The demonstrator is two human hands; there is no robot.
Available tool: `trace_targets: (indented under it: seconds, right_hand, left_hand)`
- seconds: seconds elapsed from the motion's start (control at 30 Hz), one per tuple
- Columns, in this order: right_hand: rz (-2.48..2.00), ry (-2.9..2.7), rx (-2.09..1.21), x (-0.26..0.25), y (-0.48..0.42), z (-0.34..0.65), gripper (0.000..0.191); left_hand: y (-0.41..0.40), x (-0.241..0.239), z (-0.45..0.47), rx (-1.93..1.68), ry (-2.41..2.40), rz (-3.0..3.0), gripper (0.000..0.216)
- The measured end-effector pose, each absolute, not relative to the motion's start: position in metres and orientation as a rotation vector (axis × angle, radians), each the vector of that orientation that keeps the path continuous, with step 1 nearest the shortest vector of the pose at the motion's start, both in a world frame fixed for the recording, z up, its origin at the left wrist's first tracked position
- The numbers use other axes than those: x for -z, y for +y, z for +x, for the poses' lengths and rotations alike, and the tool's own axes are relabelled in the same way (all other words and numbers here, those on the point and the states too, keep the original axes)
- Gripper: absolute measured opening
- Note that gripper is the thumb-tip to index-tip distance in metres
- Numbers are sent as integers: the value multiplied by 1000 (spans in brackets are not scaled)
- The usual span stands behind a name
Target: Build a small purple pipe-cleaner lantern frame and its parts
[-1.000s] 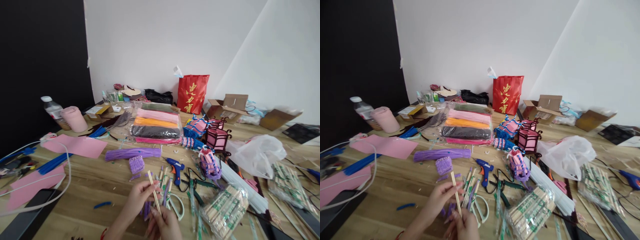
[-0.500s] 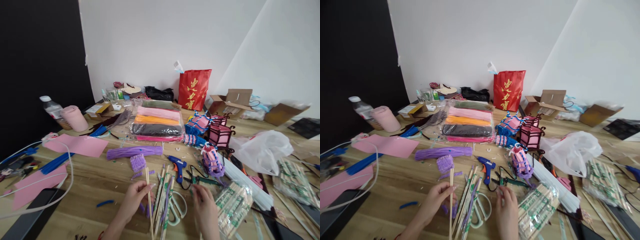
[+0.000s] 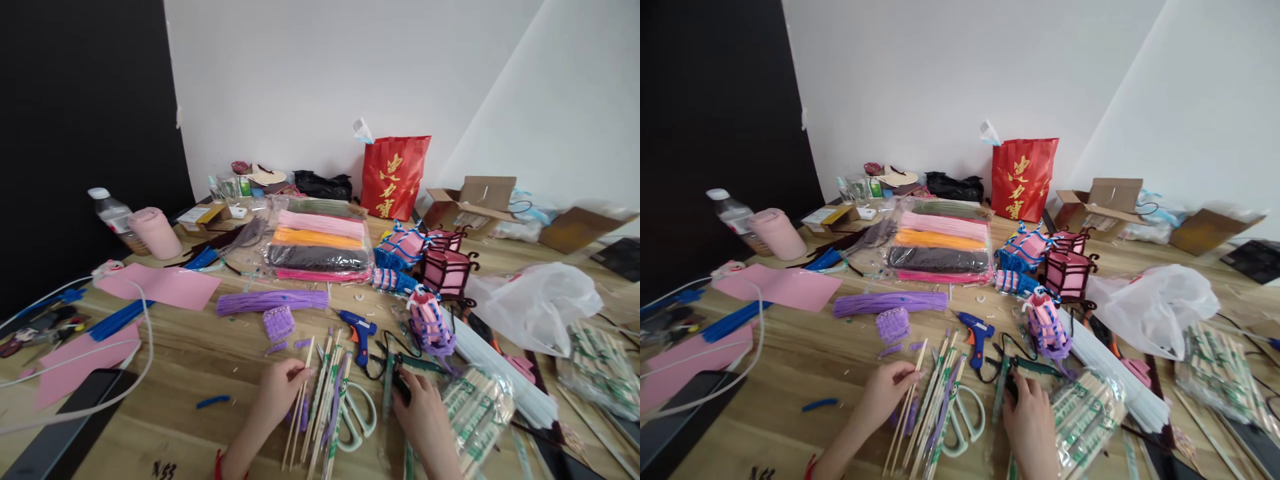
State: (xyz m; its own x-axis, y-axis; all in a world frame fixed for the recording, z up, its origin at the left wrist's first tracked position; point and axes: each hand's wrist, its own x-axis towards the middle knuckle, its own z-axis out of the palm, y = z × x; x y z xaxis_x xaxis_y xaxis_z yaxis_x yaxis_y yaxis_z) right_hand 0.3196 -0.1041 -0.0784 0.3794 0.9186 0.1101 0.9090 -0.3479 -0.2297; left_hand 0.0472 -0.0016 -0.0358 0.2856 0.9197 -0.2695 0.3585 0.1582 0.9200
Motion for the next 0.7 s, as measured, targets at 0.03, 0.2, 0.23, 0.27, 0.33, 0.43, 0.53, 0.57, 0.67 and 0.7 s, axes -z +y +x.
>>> trace_targets:
  seconds: [0.03, 0.2, 0.23, 0.27, 0.33, 0.43, 0.53, 0.57, 0.67, 0.7]
  right_hand:
    - [-2402, -1620, -60, 79, -104, 319, 31]
    - [-2485, -1516, -98, 75, -99, 319, 29]
    - [-2504, -1494, -115, 73, -98, 319, 29]
    - [-2519, -1477, -135, 72, -97, 318, 28]
    - [-2533, -1454, -163, 69, -96, 317, 27]
    - [-2589, -1424, -215, 66, -96, 316, 27]
    - [-2616, -1401, -274, 64, -97, 318, 25]
    - [-2592, -1394, -280, 64, -98, 320, 25]
    - [-2439, -1320, -289, 61, -99, 324, 29]
    - [-2380, -1271, -284, 60, -99, 324, 32]
  left_hand:
    - [-2, 37, 46, -614, 1292, 1460, 27]
    - [-1, 40, 38, -670, 1328, 1564, 27]
    - [0, 39, 36, -697, 1343, 1550, 26]
    - [2, 37, 33, -724, 1362, 1532, 25]
    - [8, 31, 27, -766, 1405, 1516, 25]
    - [17, 20, 16, -812, 1446, 1579, 24]
    - [24, 10, 2, -812, 1477, 1660, 22]
    - [25, 9, -1, -796, 1486, 1682, 21]
    - [26, 11, -9, -729, 1509, 1730, 20]
    - [25, 13, -9, -695, 1514, 1738, 19]
